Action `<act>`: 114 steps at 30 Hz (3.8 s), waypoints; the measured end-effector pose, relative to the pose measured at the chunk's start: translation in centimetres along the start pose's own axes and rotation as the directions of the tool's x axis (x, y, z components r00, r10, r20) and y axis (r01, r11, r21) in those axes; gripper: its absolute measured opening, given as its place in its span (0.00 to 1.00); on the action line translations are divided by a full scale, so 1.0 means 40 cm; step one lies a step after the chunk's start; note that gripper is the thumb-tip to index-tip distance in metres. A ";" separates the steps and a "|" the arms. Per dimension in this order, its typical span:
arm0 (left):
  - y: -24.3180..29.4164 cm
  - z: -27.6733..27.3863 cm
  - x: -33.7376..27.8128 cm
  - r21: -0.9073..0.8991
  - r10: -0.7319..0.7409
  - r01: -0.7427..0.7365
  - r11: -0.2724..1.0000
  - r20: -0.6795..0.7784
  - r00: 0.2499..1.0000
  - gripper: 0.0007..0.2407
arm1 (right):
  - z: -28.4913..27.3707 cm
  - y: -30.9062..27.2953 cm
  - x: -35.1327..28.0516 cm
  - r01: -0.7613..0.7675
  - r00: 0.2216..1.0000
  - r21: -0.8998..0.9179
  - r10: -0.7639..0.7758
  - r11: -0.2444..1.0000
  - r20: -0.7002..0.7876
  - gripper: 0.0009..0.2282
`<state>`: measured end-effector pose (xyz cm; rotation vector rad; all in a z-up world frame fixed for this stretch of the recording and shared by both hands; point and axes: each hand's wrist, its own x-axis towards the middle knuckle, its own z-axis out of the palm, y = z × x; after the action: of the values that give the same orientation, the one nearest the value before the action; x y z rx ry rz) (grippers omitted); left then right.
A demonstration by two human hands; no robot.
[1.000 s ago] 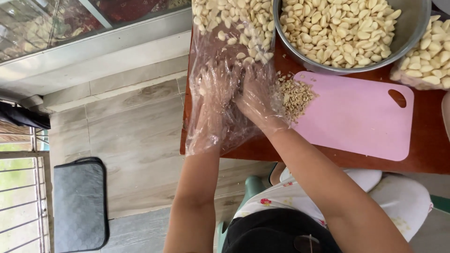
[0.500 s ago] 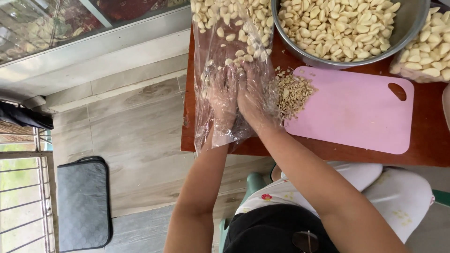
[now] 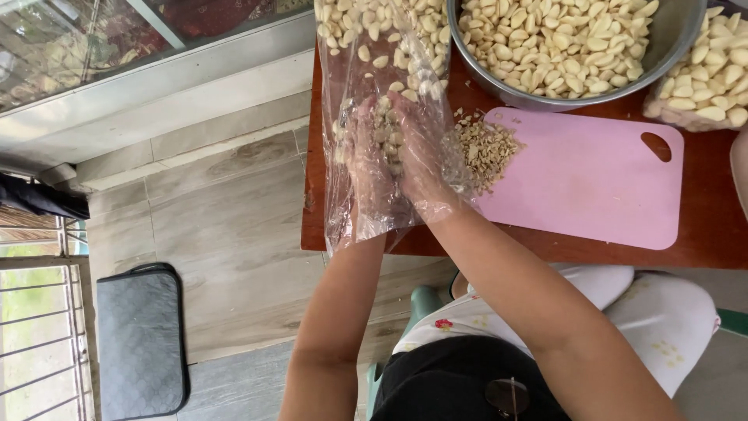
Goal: A person is manually slicing garlic cloves into thin pieces on a pink cutting board using a small knife.
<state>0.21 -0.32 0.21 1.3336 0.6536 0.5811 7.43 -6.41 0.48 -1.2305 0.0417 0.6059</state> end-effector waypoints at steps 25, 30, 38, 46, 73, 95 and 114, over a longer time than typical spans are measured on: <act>-0.051 0.055 -0.377 -0.584 0.090 -0.206 0.785 -0.221 0.971 0.15 | -0.120 -0.035 -0.437 0.363 0.931 0.040 -0.361 0.931 -0.050 0.10; -0.008 0.216 -0.456 -0.566 0.169 -0.203 0.799 -0.113 0.979 0.14 | -0.251 -0.127 -0.498 0.602 0.797 -0.019 -0.602 0.798 -0.054 0.08; -0.116 0.611 -0.421 -0.496 0.151 -0.072 0.865 0.121 0.981 0.13 | -0.606 -0.195 -0.341 0.604 0.705 0.028 -0.519 0.796 -0.484 0.10; -0.217 0.857 -0.334 -0.372 0.114 0.019 0.928 0.332 0.937 0.15 | -0.878 -0.185 -0.109 0.673 0.631 -0.043 -0.603 0.738 -0.488 0.03; -0.279 0.691 -0.299 0.413 0.155 -0.899 0.149 0.888 0.434 0.58 | -1.104 -0.173 -0.262 0.535 0.818 -0.424 -0.573 0.731 0.044 0.32; -0.169 0.746 -0.190 0.022 0.452 -0.761 0.648 0.794 0.408 0.15 | -0.998 -0.215 -0.357 0.507 0.647 -0.718 -0.761 0.477 -0.048 0.16; -0.049 1.108 -0.383 -0.168 0.183 -0.904 0.393 0.978 -0.102 0.06 | -1.026 -0.129 -0.423 0.244 0.963 0.742 -0.066 0.624 -0.261 0.09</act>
<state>21.62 -41.83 4.73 2.2951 -1.1430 0.0903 7.32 -50.91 -3.66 -0.4279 0.3412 0.2348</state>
